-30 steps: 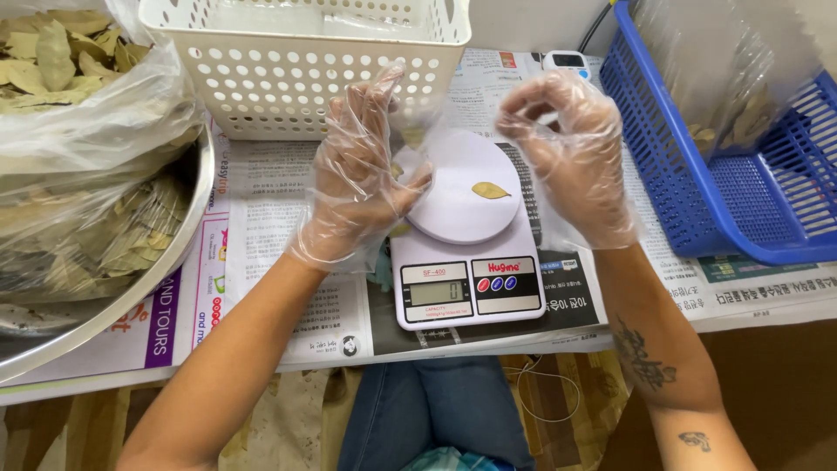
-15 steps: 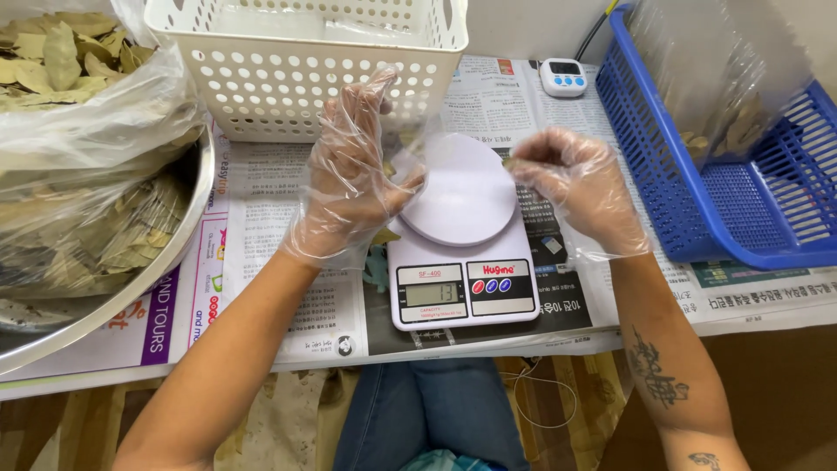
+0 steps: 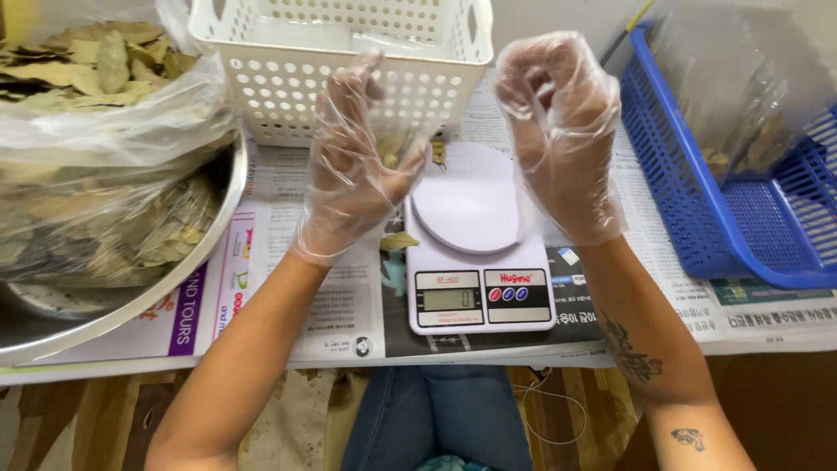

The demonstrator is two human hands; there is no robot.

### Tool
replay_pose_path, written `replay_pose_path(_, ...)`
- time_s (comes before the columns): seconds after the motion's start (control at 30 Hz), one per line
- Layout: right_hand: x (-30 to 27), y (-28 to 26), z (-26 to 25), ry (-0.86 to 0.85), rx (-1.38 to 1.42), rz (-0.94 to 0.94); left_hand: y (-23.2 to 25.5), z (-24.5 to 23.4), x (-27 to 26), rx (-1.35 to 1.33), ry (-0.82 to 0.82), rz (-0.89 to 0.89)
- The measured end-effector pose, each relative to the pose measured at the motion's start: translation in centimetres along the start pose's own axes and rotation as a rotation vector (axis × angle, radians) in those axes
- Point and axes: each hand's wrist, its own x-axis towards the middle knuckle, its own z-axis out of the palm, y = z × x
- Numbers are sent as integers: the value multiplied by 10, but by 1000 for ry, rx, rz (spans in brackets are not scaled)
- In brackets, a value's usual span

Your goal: Weighing bay leaves on a digital scale and placing them into small plastic bags for packaging.

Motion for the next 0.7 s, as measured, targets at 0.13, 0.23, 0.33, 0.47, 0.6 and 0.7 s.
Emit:
replay_pose_path(0.13, -29, 25, 28, -163, -128, 9, -13, -2, -1, 24, 145, -30)
replay_pose_path(0.23, -41, 15, 41, -380, 29, 166, -23, 1, -2, 53, 267, -17)
replay_pose_path(0.33, -53, 1, 58, -619, -157, 58, -22, 1, -4, 22, 276, -27)
replay_pose_path(0.47, -78, 19, 89, -753, -413, -267, -24, 2, -4, 88, 172, -55)
replay_pose_path(0.6, -47, -13, 72, -582, -764, -357, -21, -2, 2, 337, 14, 14)
replay_pose_path(0.7, -23, -9, 25, -538, -202, -5, -20, 5, -12, 965, -648, -125)
